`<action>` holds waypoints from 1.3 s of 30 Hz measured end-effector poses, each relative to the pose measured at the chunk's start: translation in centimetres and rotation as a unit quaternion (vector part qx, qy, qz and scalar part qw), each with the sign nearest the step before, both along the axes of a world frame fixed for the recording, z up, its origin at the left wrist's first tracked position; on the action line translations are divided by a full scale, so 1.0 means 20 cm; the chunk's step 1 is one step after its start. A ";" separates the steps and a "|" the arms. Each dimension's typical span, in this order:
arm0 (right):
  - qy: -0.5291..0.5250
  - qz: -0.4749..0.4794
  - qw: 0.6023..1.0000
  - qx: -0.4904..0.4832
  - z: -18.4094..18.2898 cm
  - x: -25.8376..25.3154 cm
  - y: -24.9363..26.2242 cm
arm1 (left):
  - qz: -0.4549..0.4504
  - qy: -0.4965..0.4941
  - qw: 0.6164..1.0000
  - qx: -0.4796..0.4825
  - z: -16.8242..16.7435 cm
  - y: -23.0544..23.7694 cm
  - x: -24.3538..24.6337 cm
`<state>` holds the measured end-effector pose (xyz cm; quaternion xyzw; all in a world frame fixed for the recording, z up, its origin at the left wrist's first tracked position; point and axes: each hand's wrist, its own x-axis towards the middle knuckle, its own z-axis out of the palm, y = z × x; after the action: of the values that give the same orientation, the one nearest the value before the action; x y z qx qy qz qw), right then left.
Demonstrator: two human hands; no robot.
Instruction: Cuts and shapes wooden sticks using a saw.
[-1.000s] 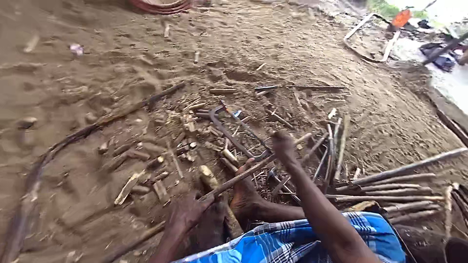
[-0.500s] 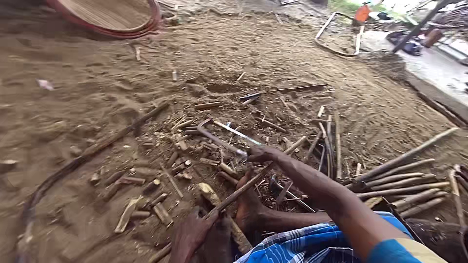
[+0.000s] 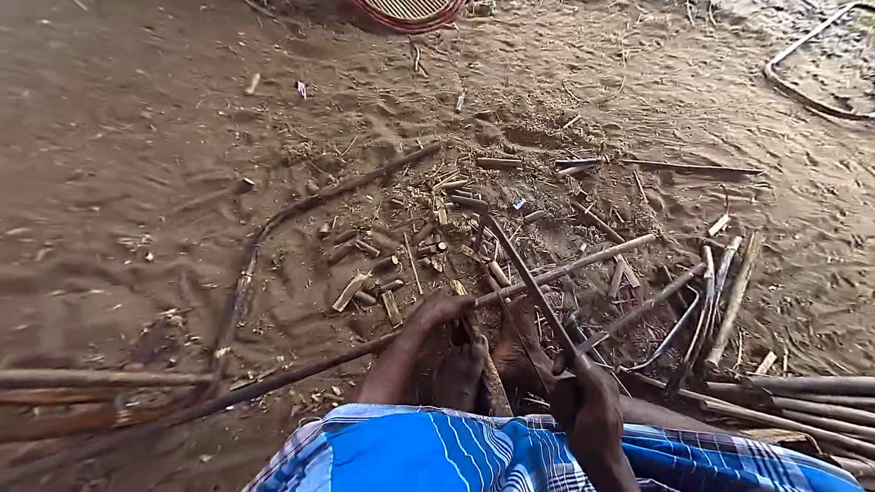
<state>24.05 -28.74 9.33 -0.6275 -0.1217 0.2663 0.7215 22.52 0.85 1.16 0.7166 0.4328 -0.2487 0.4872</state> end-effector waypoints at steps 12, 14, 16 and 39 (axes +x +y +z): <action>0.001 0.011 1.000 0.000 -0.03 -0.20 -0.13 | -0.045 -0.033 0.995 0.077 -0.03 0.02 -0.06; -0.010 0.016 1.000 -0.019 -0.02 -0.19 -0.15 | -0.154 -0.042 0.969 0.189 -0.04 -0.01 -0.17; -0.032 0.015 0.998 -0.044 -0.03 -0.18 -0.11 | -0.233 -0.053 0.924 0.299 -0.05 -0.05 -0.26; -0.150 0.021 0.971 -0.186 -0.10 0.01 0.33 | -0.183 0.042 0.925 0.330 -0.01 -0.12 -0.23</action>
<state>24.34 -22.09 7.33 -0.7809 -0.1906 0.2022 0.5595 17.95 -1.53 1.02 0.8927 0.3715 -0.2062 0.1503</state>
